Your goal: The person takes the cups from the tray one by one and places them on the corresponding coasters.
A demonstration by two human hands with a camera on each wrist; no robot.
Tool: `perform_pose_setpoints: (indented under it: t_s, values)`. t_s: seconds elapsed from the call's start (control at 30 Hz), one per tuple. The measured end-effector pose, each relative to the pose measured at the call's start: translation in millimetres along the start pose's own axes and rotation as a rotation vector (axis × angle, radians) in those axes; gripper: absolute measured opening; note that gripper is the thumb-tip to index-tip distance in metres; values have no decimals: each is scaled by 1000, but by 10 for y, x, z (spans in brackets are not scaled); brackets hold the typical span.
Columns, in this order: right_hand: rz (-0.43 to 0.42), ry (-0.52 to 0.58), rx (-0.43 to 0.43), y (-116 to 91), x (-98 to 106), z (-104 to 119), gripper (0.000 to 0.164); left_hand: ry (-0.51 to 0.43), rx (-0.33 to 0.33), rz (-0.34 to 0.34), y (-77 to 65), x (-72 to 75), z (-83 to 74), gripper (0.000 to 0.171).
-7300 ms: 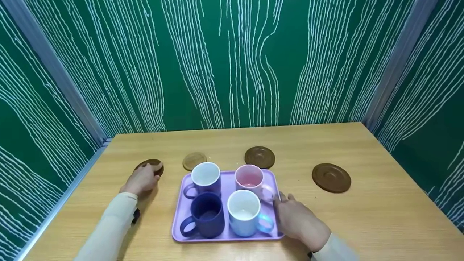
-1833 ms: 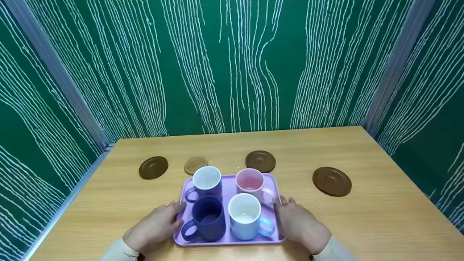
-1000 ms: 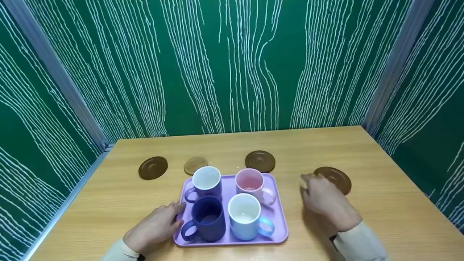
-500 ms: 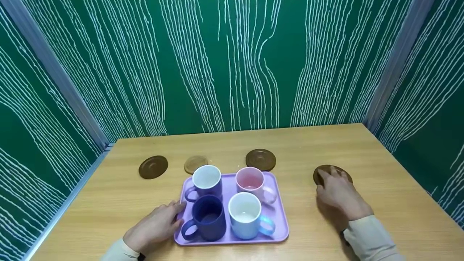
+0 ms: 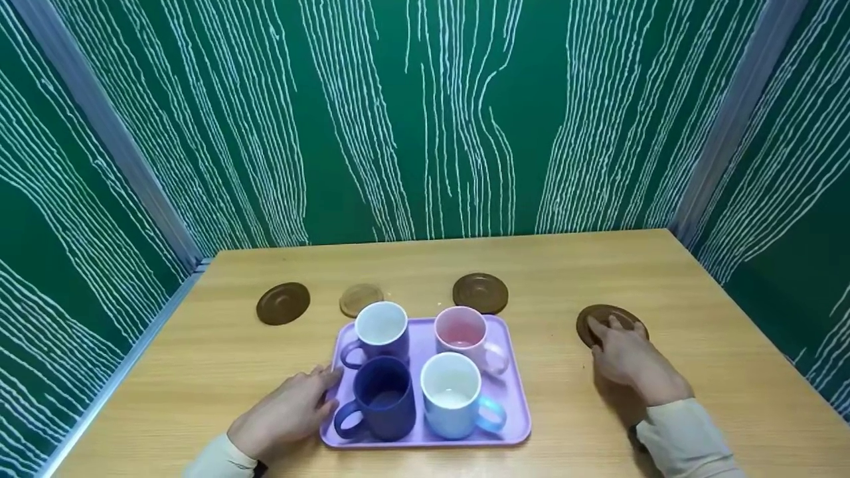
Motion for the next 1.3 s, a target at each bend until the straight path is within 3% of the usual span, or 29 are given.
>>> perform_pose_setpoints:
  t_s: [0.43, 0.63, 0.73, 1.03, 1.3]
  values:
    - [28, -27, 19, 43, -24, -48, 57, -21, 24, 34, -1, -10, -16, 48]
    - [-7, -27, 69, 83, 19, 5, 55, -24, 41, 35, 7, -8, 19, 48]
    - [-27, -41, 107, 107, 36, 33, 54, -18, 40, 34, 4, -8, 27, 47]
    - [-26, -77, 117, 222, 75, 96, 53, -9, 13, 12, -13, -3, 22, 46]
    - [-16, -66, 143, 333, 107, 119, 54, -19, 29, 26, -15, 7, 7, 47]
Point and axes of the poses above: each hand's wrist, its own y-axis towards the middle knuckle, its own x-axis out of the back of the hand, z = x × y, the point moved 9 cm from there along y, towards the middle knuckle, and after that the axes turned 12 degrees about -y, right-handed, at the moved point
